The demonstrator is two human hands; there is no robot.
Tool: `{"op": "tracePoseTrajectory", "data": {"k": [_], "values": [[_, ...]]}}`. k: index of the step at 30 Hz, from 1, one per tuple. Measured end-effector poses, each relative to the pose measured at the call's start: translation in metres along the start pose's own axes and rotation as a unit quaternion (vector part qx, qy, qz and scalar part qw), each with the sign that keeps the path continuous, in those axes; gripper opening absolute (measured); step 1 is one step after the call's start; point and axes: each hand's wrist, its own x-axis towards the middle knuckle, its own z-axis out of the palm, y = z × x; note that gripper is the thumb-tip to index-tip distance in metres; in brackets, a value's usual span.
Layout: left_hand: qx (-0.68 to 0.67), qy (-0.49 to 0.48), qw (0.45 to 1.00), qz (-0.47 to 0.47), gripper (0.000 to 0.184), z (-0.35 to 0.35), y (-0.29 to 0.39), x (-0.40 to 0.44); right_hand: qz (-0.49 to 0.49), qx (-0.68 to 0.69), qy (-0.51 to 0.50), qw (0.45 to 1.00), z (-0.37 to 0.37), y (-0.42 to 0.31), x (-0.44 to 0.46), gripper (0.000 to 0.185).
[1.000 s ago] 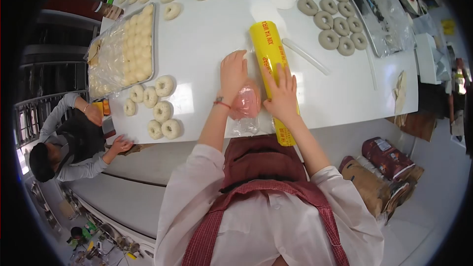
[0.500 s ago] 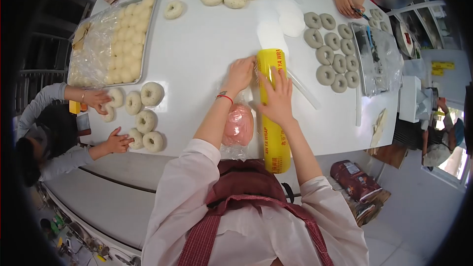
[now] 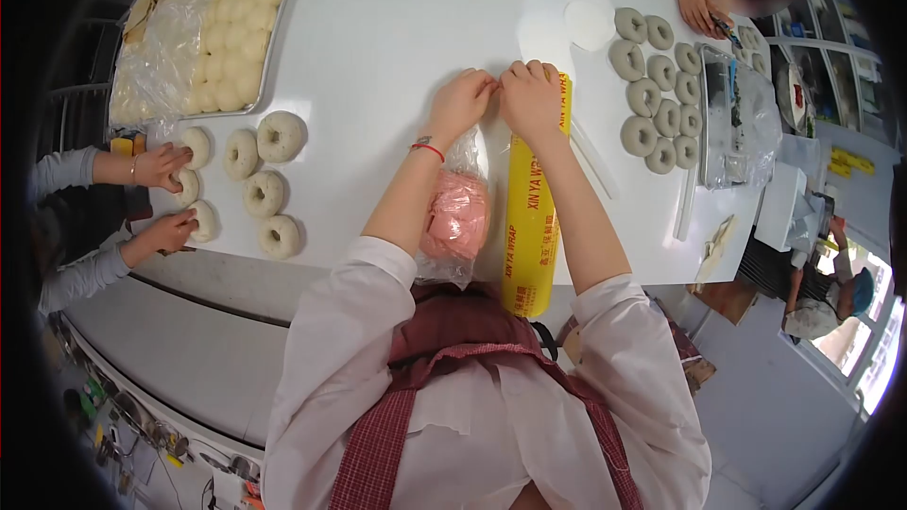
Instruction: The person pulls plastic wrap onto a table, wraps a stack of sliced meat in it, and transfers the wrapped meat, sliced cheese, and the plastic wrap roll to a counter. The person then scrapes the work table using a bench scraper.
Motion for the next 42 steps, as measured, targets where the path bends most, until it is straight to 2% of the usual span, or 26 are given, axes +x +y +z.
{"op": "tracePoseTrajectory", "data": {"k": [3, 6, 8, 10, 12, 13, 15, 16, 18, 19, 21, 22, 24, 28, 31, 34, 36, 40, 42], "values": [[0.015, 0.03, 0.999, 0.03, 0.016, 0.003, 0.006, -0.002, 0.004, 0.001, -0.008, 1.0, -0.001, 0.001, 0.0, 0.014], [0.064, 0.026, 0.997, 0.019, 0.014, 0.002, 0.01, -0.001, -0.014, 0.041, 0.011, 0.999, -0.011, 0.004, -0.005, 0.013], [0.142, 0.05, 0.988, -0.024, 0.011, -0.003, 0.009, 0.009, -0.066, 0.066, 0.034, 0.995, -0.016, 0.008, -0.018, 0.014], [0.148, 0.046, 0.988, -0.009, 0.01, -0.005, 0.005, 0.009, -0.074, 0.071, 0.048, 0.994, -0.009, 0.01, -0.02, 0.014], [0.16, 0.017, 0.987, -0.023, 0.011, -0.01, 0.006, 0.001, -0.126, -0.02, 0.109, 0.986, -0.002, 0.003, -0.02, 0.015], [0.161, 0.015, 0.986, -0.024, 0.011, -0.012, 0.001, -0.002, -0.125, -0.018, 0.108, 0.986, 0.0, 0.002, -0.023, 0.015], [0.238, 0.012, 0.971, -0.03, 0.014, -0.018, -0.012, -0.005, -0.143, -0.049, -0.076, 0.986, -0.004, -0.002, -0.028, 0.016], [0.238, 0.011, 0.971, -0.031, 0.014, -0.021, -0.018, -0.008, -0.143, -0.049, -0.077, 0.986, -0.009, 0.001, -0.033, 0.016], [0.14, 0.061, 0.976, -0.156, 0.019, -0.031, -0.019, -0.011, -0.147, 0.153, -0.064, 0.975, -0.024, 0.015, -0.043, 0.019], [0.139, 0.059, 0.976, -0.157, 0.019, -0.03, -0.017, -0.013, -0.146, 0.153, -0.067, 0.975, -0.025, 0.013, -0.046, 0.019], [0.159, 0.053, 0.982, -0.093, 0.023, -0.027, -0.012, -0.015, -0.144, 0.126, -0.017, 0.981, -0.03, 0.004, -0.05, 0.015], [0.158, 0.05, 0.982, -0.092, 0.023, -0.029, -0.011, -0.015, -0.141, 0.126, -0.019, 0.982, -0.034, 0.002, -0.054, 0.015], [0.2, 0.059, 0.972, -0.109, 0.025, -0.039, -0.018, -0.01, -0.17, 0.078, -0.096, 0.978, -0.041, 0.0, -0.058, 0.015], [0.178, 0.087, 0.968, -0.156, 0.023, -0.042, -0.028, -0.021, -0.191, 0.164, -0.041, 0.967, -0.032, 0.009, -0.08, 0.012], [0.214, 0.076, 0.967, -0.112, 0.022, -0.041, -0.024, -0.02, -0.156, 0.093, -0.085, 0.98, -0.034, -0.006, -0.088, 0.009], [0.239, 0.103, 0.957, -0.129, 0.02, -0.052, -0.033, -0.021, -0.191, 0.081, -0.112, 0.972, -0.036, -0.004, -0.101, 0.01], [0.234, 0.127, 0.956, -0.122, 0.02, -0.053, -0.036, -0.026, -0.211, 0.179, -0.075, 0.958, -0.037, 0.005, -0.113, 0.012], [0.258, 0.091, 0.954, -0.125, 0.019, -0.048, -0.021, -0.017, -0.178, 0.09, -0.047, 0.979, -0.027, -0.023, -0.127, 0.013], [0.25, 0.149, 0.953, -0.086, 0.02, -0.05, -0.027, -0.012, -0.127, 0.046, -0.034, 0.99, -0.024, -0.035, -0.129, 0.014]]}}
